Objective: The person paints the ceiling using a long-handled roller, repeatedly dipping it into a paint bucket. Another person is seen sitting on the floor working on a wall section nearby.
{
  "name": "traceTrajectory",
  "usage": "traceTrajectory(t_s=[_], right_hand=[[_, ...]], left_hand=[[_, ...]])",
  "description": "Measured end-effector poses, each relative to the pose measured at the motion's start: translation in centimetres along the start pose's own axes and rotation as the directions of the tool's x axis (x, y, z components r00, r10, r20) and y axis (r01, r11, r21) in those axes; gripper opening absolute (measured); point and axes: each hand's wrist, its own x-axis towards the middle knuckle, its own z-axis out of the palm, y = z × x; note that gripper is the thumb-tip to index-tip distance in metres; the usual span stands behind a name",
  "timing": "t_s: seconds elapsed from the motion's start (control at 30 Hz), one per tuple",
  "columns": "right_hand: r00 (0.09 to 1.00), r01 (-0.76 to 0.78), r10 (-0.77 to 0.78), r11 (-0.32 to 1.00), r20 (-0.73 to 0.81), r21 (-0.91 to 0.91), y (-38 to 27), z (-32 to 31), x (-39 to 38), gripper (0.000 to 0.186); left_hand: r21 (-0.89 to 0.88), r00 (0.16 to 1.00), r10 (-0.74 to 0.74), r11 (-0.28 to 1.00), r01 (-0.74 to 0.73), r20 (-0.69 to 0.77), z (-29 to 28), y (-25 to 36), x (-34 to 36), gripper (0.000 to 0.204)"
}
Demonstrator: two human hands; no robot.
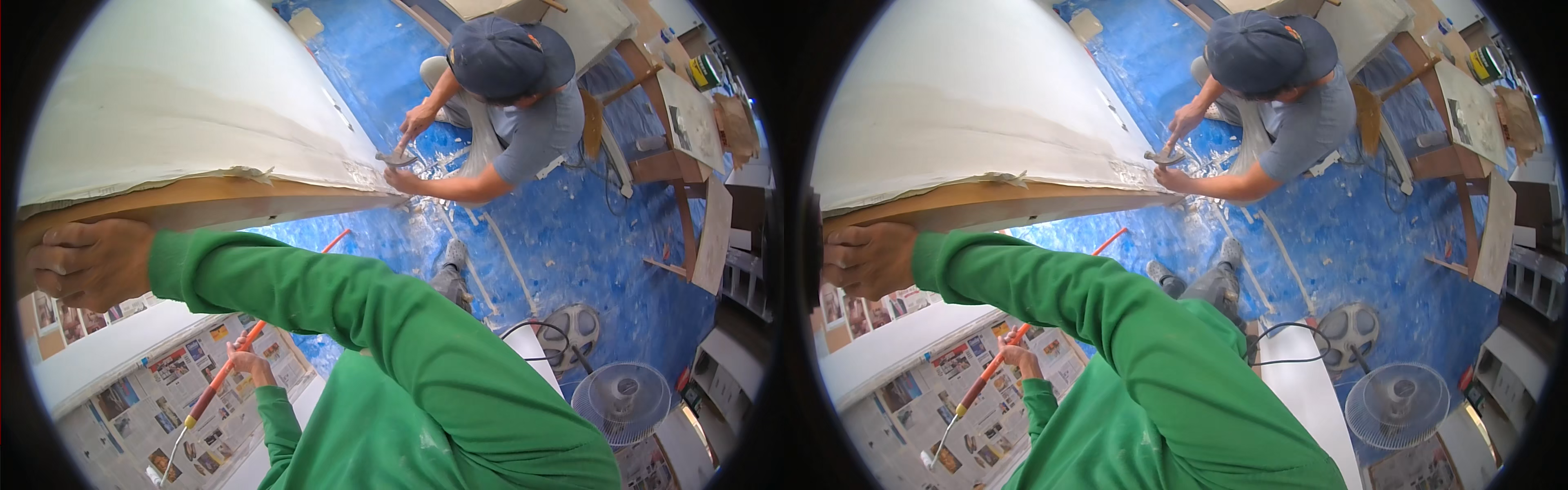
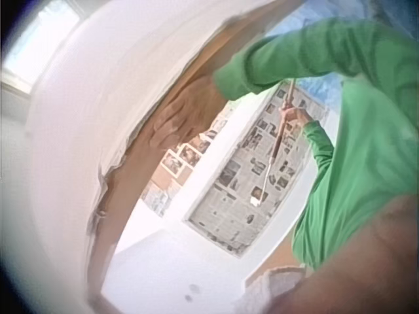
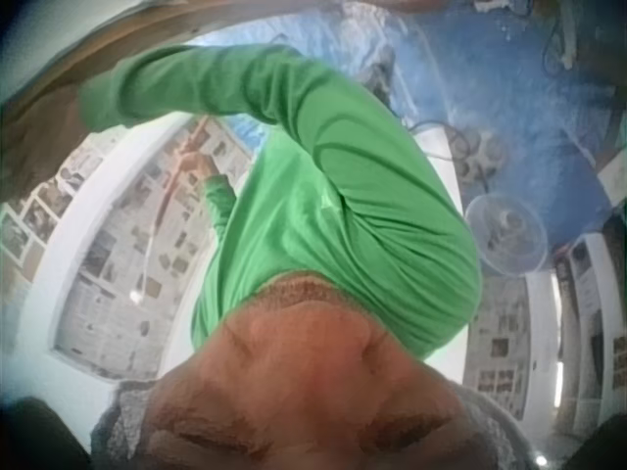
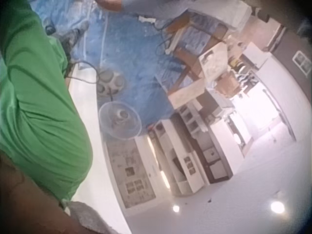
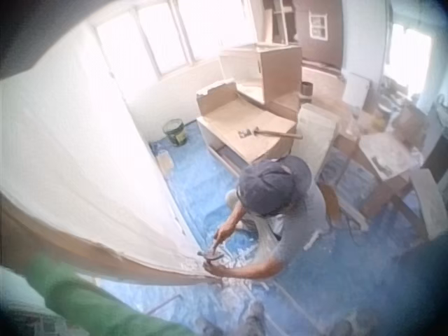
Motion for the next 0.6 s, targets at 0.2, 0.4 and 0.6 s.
traceTrajectory(t_s=[0.2,0.4,0.6], right_hand=[[0.997,0.002,-0.007,0.998,0.08,0.064,0.1,-1.0,0.5,0.016],[0.996,0.001,0.0,1.0,0.087,-0.014,0.4,-1.0,0.9,0.02],[0.986,0.005,-0.007,1.0,0.164,0.013,0.0,-1.4,0.7,0.008]], left_hand=[[-0.052,0.998,0.005,0.999,-0.001,0.062,-1.2,-1.1,1.2,0.028],[-0.044,0.999,0.046,0.998,-0.045,0.025,-1.5,-1.6,2.3,0.027],[0.095,0.999,-0.015,0.995,0.018,-0.028,-1.5,-1.1,1.0,0.025]])
